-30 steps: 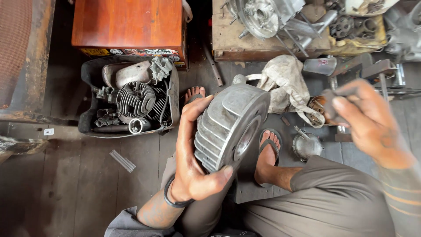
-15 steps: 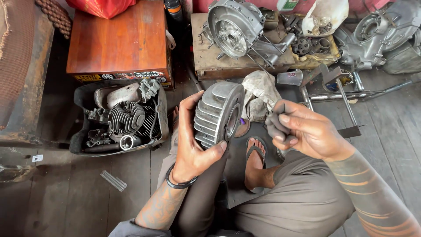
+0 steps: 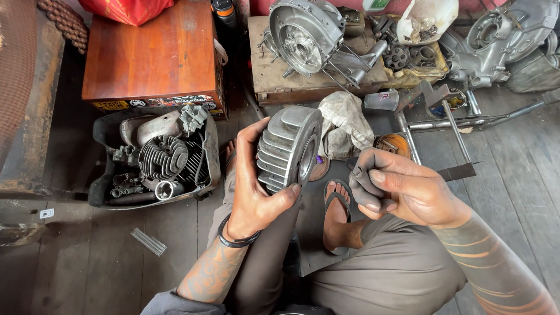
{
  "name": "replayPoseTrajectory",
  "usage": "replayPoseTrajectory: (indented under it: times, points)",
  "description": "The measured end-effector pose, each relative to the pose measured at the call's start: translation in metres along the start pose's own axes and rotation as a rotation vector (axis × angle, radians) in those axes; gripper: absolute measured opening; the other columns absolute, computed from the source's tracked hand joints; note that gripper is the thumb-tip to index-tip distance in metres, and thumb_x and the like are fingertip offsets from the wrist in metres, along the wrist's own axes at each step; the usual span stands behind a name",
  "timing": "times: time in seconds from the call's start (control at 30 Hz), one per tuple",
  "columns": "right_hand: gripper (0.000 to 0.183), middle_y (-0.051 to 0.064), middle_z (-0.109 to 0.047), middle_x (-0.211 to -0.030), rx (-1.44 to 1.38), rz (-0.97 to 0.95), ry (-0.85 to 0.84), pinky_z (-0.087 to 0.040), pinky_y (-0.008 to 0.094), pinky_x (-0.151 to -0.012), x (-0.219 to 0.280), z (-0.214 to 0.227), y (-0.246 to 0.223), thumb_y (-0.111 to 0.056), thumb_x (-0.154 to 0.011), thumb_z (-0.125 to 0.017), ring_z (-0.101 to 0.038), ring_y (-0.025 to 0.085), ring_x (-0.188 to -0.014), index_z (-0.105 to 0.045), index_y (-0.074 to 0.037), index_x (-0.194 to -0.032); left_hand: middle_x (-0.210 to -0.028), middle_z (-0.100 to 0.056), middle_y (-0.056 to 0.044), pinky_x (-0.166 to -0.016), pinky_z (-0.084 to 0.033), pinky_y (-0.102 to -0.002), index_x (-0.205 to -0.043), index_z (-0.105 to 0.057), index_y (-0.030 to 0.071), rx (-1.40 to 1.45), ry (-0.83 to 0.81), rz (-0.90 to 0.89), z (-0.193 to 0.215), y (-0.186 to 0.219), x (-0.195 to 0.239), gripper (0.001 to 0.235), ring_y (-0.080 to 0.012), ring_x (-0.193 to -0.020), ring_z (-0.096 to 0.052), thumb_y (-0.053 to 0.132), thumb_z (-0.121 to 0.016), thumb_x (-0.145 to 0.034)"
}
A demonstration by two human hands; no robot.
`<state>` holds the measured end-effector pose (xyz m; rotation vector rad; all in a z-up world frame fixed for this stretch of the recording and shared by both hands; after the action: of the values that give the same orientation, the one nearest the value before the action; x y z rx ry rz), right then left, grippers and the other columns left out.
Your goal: Inspecting and cleaning the hub of a motorcycle flywheel rotor.
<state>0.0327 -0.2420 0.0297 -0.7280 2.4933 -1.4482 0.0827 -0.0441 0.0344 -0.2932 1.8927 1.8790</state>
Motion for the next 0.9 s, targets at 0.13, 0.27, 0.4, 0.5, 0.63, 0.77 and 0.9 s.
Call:
replayPoseTrajectory:
  times: [0.13, 0.27, 0.4, 0.5, 0.63, 0.77, 0.9]
  points:
    - [0.022, 0.006, -0.034, -0.068, 0.023, -0.041, -0.023, -0.035, 0.033, -0.055, 0.001, -0.001, 0.001, -0.019, -0.103, -0.056, -0.032, 0.017, -0.055, -0.048, 0.002, -0.098, -0.136, -0.046, -0.013, -0.112, -0.041, -0.037, -0.143, -0.038, -0.001, 0.011, -0.007, 0.009, 0.0, -0.001, 0.0, 0.086, -0.024, -0.127, -0.049, 0.034, -0.066, -0.07]
    - [0.026, 0.004, -0.033, -0.069, 0.06, -0.039, -0.006, -0.034, 0.032, -0.055, 0.001, 0.0, 0.002, -0.022, -0.102, -0.058, -0.043, 0.021, -0.06, -0.05, 0.002, -0.097, -0.135, -0.047, -0.013, -0.111, -0.042, -0.037, -0.143, -0.038, 0.0, 0.022, -0.012, 0.006, 0.002, 0.001, 0.0, 0.084, -0.0231, -0.125, -0.05, 0.038, -0.066, -0.073]
    - [0.028, 0.004, -0.034, -0.069, 0.072, -0.027, -0.016, -0.034, 0.031, -0.055, 0.001, -0.003, 0.001, -0.023, -0.103, -0.058, -0.045, 0.022, -0.06, -0.052, 0.004, -0.1, -0.136, -0.047, -0.013, -0.112, -0.042, -0.038, -0.144, -0.038, 0.0, 0.023, -0.008, 0.017, 0.005, 0.001, 0.0, 0.086, -0.0235, -0.127, -0.05, 0.04, -0.065, -0.073]
    - [0.029, 0.006, -0.038, -0.07, 0.094, -0.073, 0.027, -0.035, 0.033, -0.056, 0.004, 0.006, 0.008, -0.026, -0.101, -0.06, -0.05, 0.024, -0.063, -0.054, 0.002, -0.103, -0.139, -0.048, -0.013, -0.114, -0.041, -0.036, -0.145, -0.039, 0.001, 0.028, 0.002, 0.041, 0.01, 0.0, 0.001, 0.086, -0.0232, -0.129, -0.05, 0.038, -0.066, -0.072]
    - [0.029, 0.005, -0.035, -0.071, 0.077, -0.072, 0.043, -0.034, 0.033, -0.056, 0.005, 0.008, 0.011, -0.026, -0.1, -0.062, -0.051, 0.025, -0.065, -0.054, 0.001, -0.107, -0.142, -0.048, -0.014, -0.115, -0.041, -0.037, -0.145, -0.036, 0.0, 0.11, 0.001, 0.043, 0.014, 0.002, 0.001, 0.088, -0.0233, -0.131, -0.051, 0.045, -0.067, -0.077]
    - [0.03, 0.005, -0.037, -0.07, 0.097, -0.057, -0.002, -0.028, 0.03, -0.051, 0.002, 0.0, 0.01, -0.027, -0.101, -0.061, -0.051, 0.021, -0.065, -0.055, 0.001, -0.109, -0.142, -0.048, -0.014, -0.115, -0.042, -0.036, -0.146, -0.034, 0.0, 0.18, 0.001, 0.065, 0.018, -0.002, 0.003, 0.089, -0.0224, -0.131, -0.05, 0.041, -0.069, -0.075]
    - [0.03, 0.009, -0.044, -0.069, 0.137, -0.095, -0.001, -0.029, 0.031, -0.052, 0.003, -0.002, 0.012, -0.027, -0.101, -0.06, -0.051, 0.022, -0.064, -0.056, 0.001, -0.111, -0.143, -0.047, -0.014, -0.115, -0.041, -0.035, -0.147, -0.033, -0.001, 0.208, 0.006, 0.082, 0.021, -0.002, 0.004, 0.091, -0.0222, -0.132, -0.049, 0.042, -0.069, -0.075]
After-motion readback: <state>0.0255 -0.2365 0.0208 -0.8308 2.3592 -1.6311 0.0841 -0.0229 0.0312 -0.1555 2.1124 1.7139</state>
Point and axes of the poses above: each hand's wrist, its own x-axis away from the middle knuckle, its own z-axis out of the back of the hand, y = z × x, the point moved 9 cm from there along -x, towards the middle knuckle
